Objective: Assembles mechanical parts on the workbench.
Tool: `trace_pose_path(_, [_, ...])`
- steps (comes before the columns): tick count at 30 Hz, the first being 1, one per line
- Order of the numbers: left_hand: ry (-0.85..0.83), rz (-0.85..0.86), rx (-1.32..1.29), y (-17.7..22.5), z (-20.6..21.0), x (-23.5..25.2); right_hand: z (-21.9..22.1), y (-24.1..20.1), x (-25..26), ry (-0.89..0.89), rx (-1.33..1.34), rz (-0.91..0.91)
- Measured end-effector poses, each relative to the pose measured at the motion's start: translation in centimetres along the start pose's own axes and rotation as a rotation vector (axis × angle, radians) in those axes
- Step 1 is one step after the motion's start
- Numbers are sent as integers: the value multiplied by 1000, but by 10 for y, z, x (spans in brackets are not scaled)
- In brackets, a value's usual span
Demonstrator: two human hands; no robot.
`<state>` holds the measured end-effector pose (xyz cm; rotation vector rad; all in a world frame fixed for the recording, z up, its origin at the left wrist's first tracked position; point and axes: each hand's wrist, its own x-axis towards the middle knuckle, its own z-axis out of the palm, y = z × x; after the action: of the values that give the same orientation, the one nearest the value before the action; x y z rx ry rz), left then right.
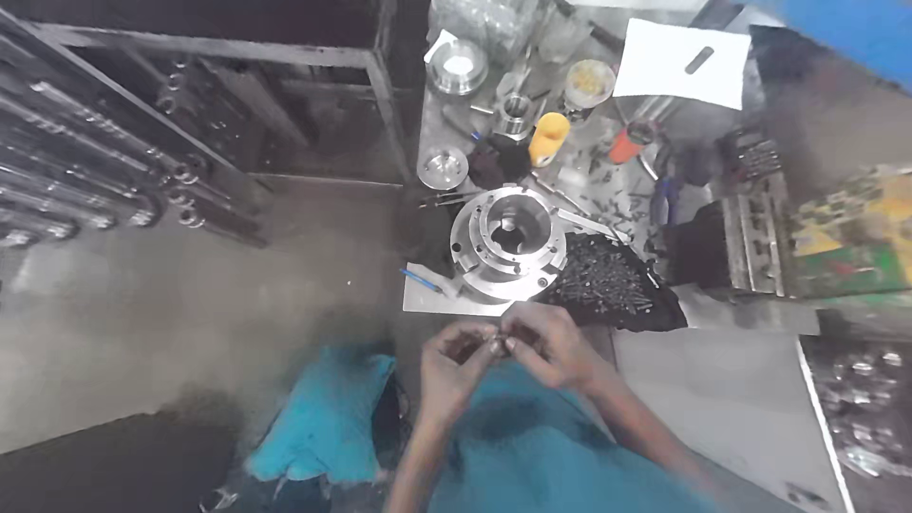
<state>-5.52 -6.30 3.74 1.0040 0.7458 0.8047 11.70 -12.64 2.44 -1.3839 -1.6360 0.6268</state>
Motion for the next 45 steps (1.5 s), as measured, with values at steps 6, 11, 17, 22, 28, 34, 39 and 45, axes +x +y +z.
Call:
trace_pose_path(6, [-69, 114, 19, -21, -16, 0, 7, -2, 5, 12, -70, 21])
trace_pose_path(11, [-19, 96, 100, -18, -15, 0, 4, 5, 2, -32, -5, 56])
trace_pose_path(17, [-71, 142, 120, -21, -15, 1, 8, 3, 6, 8, 12, 26])
trace_pose_path(22, [-45, 141, 63, -30, -18, 1, 8, 7, 6, -32, 39, 90])
trace_pose_path(28, [-36, 73, 11, -37, -27, -1, -7, 20, -4, 17, 197, 253])
trace_pose_path(34, [-3, 59, -49, -42, -44, -2, -86, 61, 15, 134, -542, 276])
trace_pose_path(39, [19, 52, -60, -42, -47, -1, -119, 81, 38, -248, -795, 223])
trace_pose_path(45, [39, 83, -87, -45, -52, -4, -122, 73, 54, -432, -854, 184])
